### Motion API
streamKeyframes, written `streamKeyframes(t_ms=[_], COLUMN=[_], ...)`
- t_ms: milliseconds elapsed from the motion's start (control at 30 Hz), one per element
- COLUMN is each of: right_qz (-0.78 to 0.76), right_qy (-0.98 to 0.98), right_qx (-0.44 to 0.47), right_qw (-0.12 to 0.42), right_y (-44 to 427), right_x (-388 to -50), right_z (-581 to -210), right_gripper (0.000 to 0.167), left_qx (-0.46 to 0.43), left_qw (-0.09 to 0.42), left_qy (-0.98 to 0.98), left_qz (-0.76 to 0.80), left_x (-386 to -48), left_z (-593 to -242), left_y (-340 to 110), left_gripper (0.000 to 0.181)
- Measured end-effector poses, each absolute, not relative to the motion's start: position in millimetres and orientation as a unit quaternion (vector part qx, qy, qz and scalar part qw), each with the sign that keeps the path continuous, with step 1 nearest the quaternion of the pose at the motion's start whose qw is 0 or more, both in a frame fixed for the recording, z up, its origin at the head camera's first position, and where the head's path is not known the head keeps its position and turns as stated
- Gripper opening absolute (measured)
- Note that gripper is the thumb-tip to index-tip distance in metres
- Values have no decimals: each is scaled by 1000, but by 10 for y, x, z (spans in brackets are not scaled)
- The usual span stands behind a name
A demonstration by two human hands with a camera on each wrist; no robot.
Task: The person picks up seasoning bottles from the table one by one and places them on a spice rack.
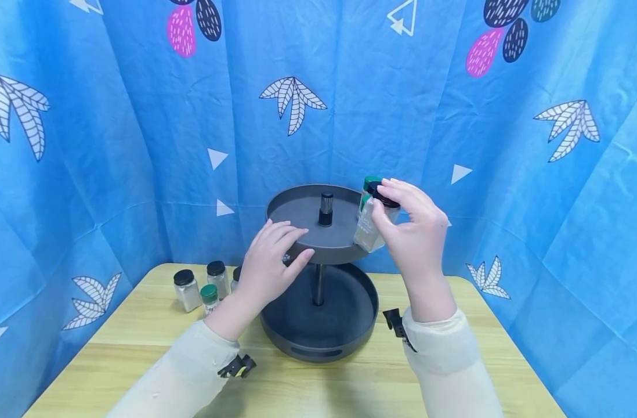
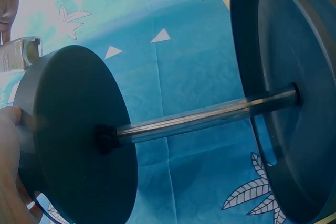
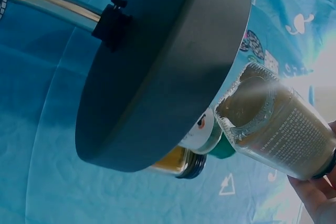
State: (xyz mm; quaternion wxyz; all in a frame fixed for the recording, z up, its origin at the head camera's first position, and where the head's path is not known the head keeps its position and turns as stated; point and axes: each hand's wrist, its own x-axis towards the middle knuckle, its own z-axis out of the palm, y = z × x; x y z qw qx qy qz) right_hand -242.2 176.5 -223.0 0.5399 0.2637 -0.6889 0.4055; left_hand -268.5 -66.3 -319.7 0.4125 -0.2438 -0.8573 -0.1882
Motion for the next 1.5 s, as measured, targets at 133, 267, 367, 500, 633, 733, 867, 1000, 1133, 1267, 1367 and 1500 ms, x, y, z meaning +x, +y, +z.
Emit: streamKeyframes(t_ms=[133, 267, 367, 500, 633, 733, 867, 1000, 1133, 1267, 1367, 1500], right_qz=[407, 408, 406, 405, 413, 412, 399, 383, 370, 358, 336, 316], right_qy=[-684, -681, -680, -678, -667, -662, -664, -673, -677, -677, -685, -697], right_qx=[271, 274, 277, 279, 280, 277, 273, 269, 267, 270, 275, 278], right_qw=[542, 542, 544, 546, 553, 562, 570, 573, 577, 584, 586, 581], right_y=[1707, 1654, 1625, 1578, 1509, 1466, 1437, 1414, 1387, 1352, 1328, 1309], right_x=[-2446, -2475, -2508, -2555, -2592, -2625, -2677, -2712, -2733, -2756, -2772, -2780], right_z=[-2220, -2206, -2204, -2212, -2216, -2226, -2264, -2312, -2355, -2396, -2427, -2473], right_gripper=[23, 23, 23, 22, 21, 20, 19, 19, 20, 20, 20, 20], left_qx=[-244, -244, -245, -245, -247, -248, -248, -248, -248, -248, -247, -245], left_qw=[411, 409, 411, 411, 411, 409, 409, 411, 415, 418, 419, 417], left_qy=[-858, -859, -858, -858, -857, -857, -857, -856, -855, -853, -853, -855], left_qz=[-187, -188, -188, -186, -189, -192, -192, -191, -190, -190, -189, -187], left_x=[-2687, -2690, -2689, -2687, -2680, -2675, -2671, -2672, -2679, -2684, -2687, -2689], left_z=[-3199, -3203, -3204, -3205, -3198, -3193, -3194, -3200, -3208, -3210, -3208, -3208], left_y=[-662, -661, -662, -664, -663, -663, -664, -662, -664, -665, -663, -659], left_gripper=[46, 46, 46, 46, 46, 46, 46, 46, 45, 45, 45, 46])
